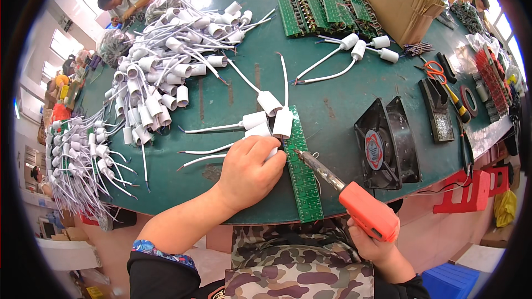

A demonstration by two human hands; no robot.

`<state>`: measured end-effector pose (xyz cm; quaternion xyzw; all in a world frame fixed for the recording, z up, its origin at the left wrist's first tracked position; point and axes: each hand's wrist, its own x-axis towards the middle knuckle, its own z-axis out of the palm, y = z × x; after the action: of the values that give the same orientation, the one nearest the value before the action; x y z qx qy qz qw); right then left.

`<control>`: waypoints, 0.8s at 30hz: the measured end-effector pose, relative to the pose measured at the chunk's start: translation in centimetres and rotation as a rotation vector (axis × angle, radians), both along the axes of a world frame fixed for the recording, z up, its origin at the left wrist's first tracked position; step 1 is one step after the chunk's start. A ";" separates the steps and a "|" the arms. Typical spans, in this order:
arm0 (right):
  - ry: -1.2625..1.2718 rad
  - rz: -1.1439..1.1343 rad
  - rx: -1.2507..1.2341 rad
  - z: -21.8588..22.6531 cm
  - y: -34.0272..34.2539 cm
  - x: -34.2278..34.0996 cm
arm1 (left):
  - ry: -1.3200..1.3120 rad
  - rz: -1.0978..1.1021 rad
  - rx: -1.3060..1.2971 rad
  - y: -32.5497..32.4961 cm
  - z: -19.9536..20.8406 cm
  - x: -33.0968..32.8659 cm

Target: The person aligns wires from light socket components onto a circuit board strip and solders each connection into place using a soldering iron.

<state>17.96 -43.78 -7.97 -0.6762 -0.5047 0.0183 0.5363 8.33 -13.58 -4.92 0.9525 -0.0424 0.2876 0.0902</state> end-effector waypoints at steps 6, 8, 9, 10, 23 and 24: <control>0.047 0.011 -0.030 0.4 -0.1 -0.1 | -0.002 -0.005 0.005 0.1 -0.1 0.0; 0.052 0.009 -0.041 0.3 -0.1 -0.2 | 0.010 -0.012 0.000 0.0 0.1 0.0; 0.108 -0.001 -0.021 0.1 -0.2 -0.4 | 0.010 -0.014 0.000 0.0 0.3 0.0; 0.165 -0.011 0.000 0.0 -0.2 -0.6 | 0.026 -0.011 -0.023 -0.2 0.5 0.0; 0.429 -0.096 -0.036 1.2 -0.2 -1.0 | 0.011 -0.038 -0.091 0.1 0.0 -0.3; 0.349 -0.032 -0.031 1.1 -0.2 -0.7 | 0.011 -0.039 -0.091 0.1 -0.1 -0.3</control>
<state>17.29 -44.01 -6.86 -0.6790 -0.3925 0.1346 0.6056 7.99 -13.43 -5.01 0.9480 -0.0474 0.2823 0.1391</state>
